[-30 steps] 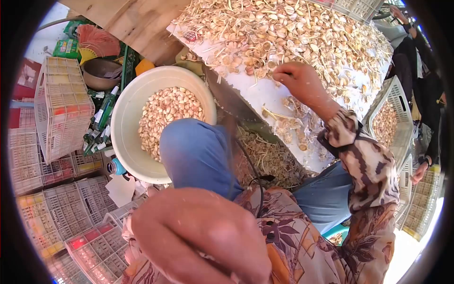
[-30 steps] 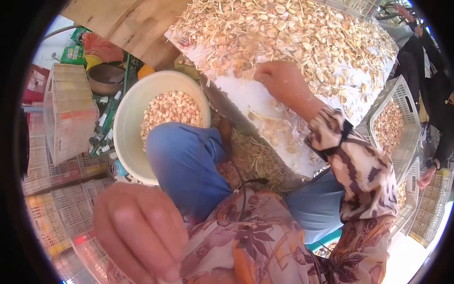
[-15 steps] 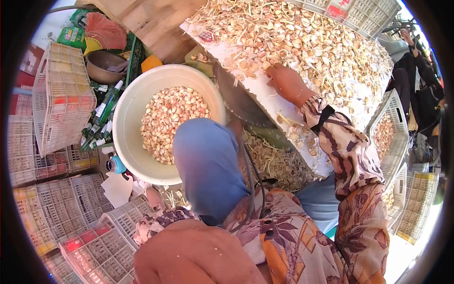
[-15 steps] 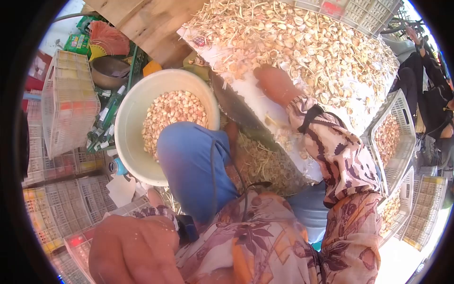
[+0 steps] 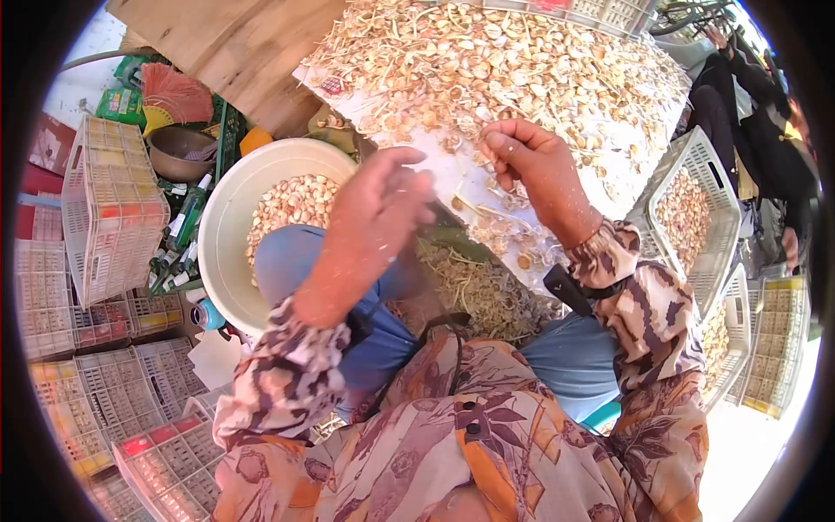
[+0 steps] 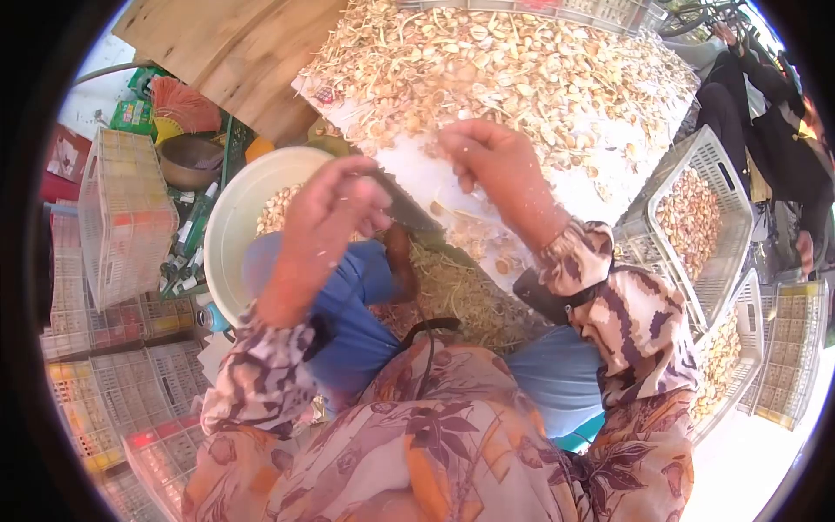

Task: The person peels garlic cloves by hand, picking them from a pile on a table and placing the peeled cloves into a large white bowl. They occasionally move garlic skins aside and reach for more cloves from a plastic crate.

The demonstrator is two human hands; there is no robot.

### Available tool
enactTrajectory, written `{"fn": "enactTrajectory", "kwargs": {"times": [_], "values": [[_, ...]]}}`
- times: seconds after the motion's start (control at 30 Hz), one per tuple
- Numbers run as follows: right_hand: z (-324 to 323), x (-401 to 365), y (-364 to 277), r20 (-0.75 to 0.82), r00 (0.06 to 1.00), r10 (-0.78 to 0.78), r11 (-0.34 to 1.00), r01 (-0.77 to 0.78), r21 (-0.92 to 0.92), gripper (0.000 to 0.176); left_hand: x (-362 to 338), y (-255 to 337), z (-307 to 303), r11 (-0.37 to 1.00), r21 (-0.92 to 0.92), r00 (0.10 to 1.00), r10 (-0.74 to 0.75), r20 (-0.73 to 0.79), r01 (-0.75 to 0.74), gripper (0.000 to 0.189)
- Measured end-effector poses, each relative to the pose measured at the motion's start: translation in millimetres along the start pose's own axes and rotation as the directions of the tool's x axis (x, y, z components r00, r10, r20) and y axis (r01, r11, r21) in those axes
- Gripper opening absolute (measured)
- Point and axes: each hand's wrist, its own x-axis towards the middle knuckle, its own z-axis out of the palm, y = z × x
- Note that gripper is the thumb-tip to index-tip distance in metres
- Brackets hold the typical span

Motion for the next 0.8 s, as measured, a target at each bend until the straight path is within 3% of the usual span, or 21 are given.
{"fn": "enactTrajectory", "kwargs": {"times": [0.1,0.17,0.2,0.27,0.4,0.43,0.47,0.53,0.6,0.67,0.73,0.77,0.8], "values": [[-1,-28,-1,0.063,0.996,-0.062,0.998,0.061,0.016,0.011,19,-32,56,1.000,-0.026,0.997,-0.003,0.080,0.005,0.029],[-9,-40,4,0.034,0.999,-0.010,0.998,0.008,0.060,0.012,22,-42,79,0.959,-0.282,0.979,0.071,0.190,-0.014,0.026],[-17,-44,7,0.046,0.999,-0.001,0.995,-0.004,0.098,0.013,21,-45,84,0.959,-0.284,0.978,0.067,0.198,-0.008,0.026],[-28,-53,14,0.019,0.999,0.050,0.999,-0.050,0.010,0.013,15,-50,93,0.979,-0.192,0.982,-0.031,0.186,0.068,0.024],[-35,-62,14,-0.021,0.996,0.083,0.989,-0.085,-0.119,0.015,-6,-48,89,0.973,-0.228,0.996,-0.009,0.083,0.028,0.018],[-36,-55,3,-0.129,0.984,0.126,0.978,-0.145,-0.149,0.017,-18,-34,83,0.980,-0.163,0.988,0.128,0.085,-0.113,0.015],[-45,-40,5,-0.129,0.989,0.067,0.975,-0.092,-0.200,0.017,-28,-17,75,0.962,-0.101,0.961,0.261,0.093,-0.252,0.014],[-47,-2,8,-0.047,0.994,-0.094,0.861,0.057,-0.506,0.019,-39,16,52,0.769,0.037,0.727,0.586,0.358,-0.638,0.014],[-26,38,13,0.110,0.965,-0.239,0.648,0.242,-0.722,0.021,-53,47,46,0.774,0.044,0.748,0.594,0.296,-0.632,0.014],[4,81,24,0.270,0.927,-0.261,0.506,0.369,-0.779,0.021,-70,76,43,0.770,0.047,0.762,0.617,0.198,-0.636,0.016],[36,125,53,0.402,0.817,-0.412,0.334,0.547,-0.768,0.019,-83,93,37,0.774,0.050,0.774,0.625,0.103,-0.631,0.018],[47,140,63,0.407,0.818,-0.408,0.332,0.547,-0.768,0.019,-83,93,31,0.777,0.048,0.778,0.625,0.058,-0.628,0.020],[56,152,73,0.478,0.783,-0.399,0.228,0.589,-0.775,0.018,-81,94,26,0.773,0.034,0.773,0.633,0.033,-0.634,0.018]]}}
